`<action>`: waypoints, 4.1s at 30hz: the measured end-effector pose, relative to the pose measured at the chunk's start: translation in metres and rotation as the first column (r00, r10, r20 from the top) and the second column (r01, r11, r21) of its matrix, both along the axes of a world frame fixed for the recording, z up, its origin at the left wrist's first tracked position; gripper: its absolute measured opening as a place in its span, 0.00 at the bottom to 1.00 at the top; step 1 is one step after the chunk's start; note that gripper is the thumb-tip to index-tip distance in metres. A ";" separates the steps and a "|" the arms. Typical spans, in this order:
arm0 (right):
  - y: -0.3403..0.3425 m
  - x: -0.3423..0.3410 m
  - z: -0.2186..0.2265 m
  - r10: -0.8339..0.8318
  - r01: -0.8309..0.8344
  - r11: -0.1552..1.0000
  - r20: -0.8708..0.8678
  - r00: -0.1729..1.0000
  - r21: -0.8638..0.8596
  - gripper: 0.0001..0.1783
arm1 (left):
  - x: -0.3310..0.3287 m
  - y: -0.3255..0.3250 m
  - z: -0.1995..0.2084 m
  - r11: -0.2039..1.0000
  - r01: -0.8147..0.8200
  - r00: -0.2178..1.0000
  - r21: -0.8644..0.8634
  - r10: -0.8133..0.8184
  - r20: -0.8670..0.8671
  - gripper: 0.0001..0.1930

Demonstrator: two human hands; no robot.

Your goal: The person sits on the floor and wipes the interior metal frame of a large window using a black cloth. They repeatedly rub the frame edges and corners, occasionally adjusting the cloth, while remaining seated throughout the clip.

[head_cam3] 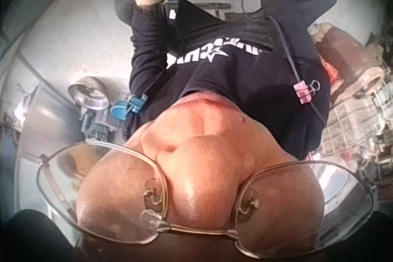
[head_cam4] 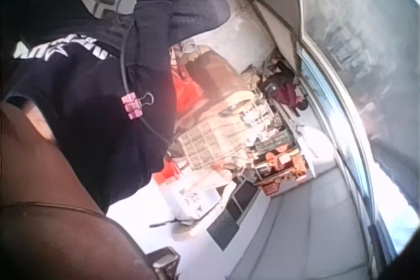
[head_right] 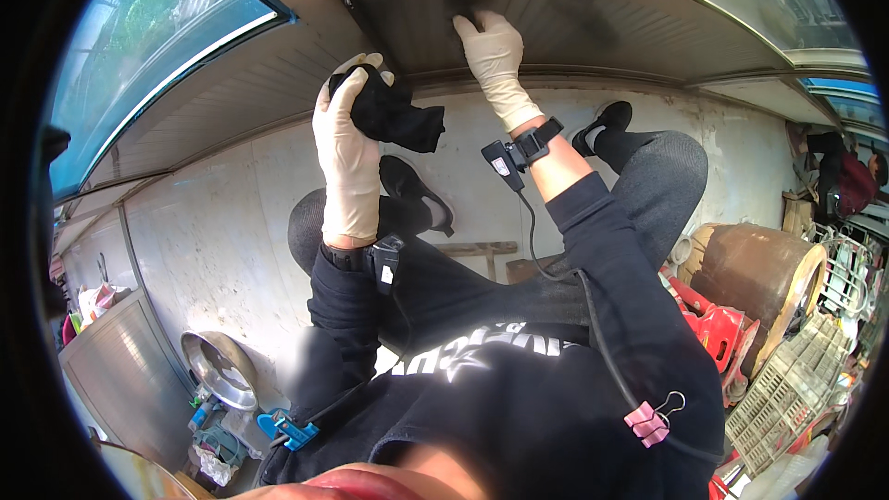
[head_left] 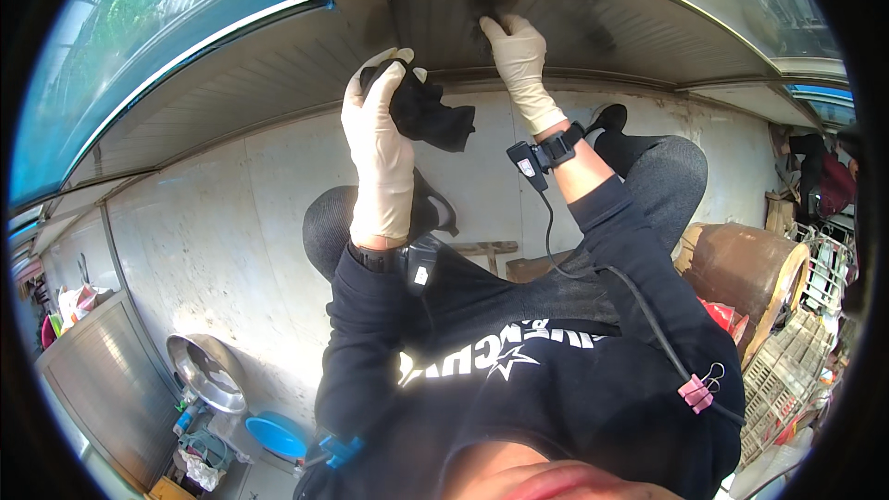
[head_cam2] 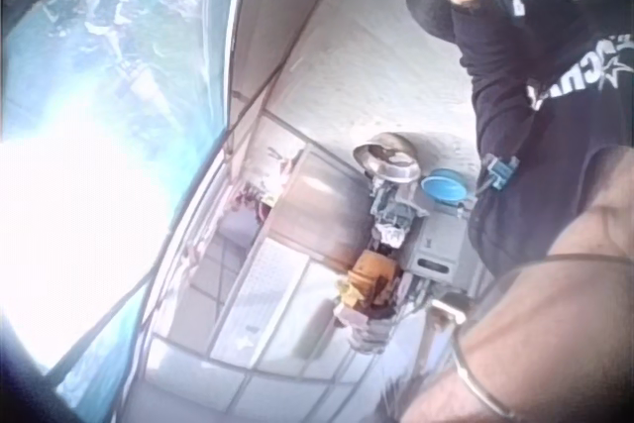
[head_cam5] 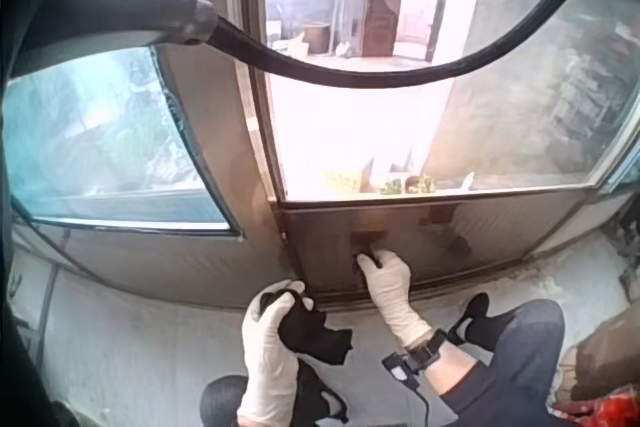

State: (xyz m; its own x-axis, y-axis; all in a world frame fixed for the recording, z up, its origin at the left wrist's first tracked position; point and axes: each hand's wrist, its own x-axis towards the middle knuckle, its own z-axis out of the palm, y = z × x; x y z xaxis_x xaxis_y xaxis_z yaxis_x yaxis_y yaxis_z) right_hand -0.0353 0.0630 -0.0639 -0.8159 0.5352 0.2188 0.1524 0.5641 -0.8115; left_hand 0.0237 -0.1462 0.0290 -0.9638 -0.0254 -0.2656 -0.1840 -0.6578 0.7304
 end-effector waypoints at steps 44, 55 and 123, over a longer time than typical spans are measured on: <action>-0.023 0.116 -0.151 0.376 -0.534 0.831 0.864 0.335 -0.154 0.28 | -0.013 -0.019 0.000 0.993 -0.107 0.994 -0.043 0.107 -0.007 0.12; -0.057 0.076 0.030 0.740 -0.641 0.575 -0.009 0.672 -0.509 0.41 | -0.010 0.025 -0.036 0.980 -0.005 0.999 -0.200 0.013 0.036 0.24; -0.024 0.061 -0.029 -0.280 0.051 0.321 -0.043 0.959 -0.946 0.29 | -0.007 -0.031 0.006 0.981 -0.184 0.981 0.057 0.187 -0.058 0.21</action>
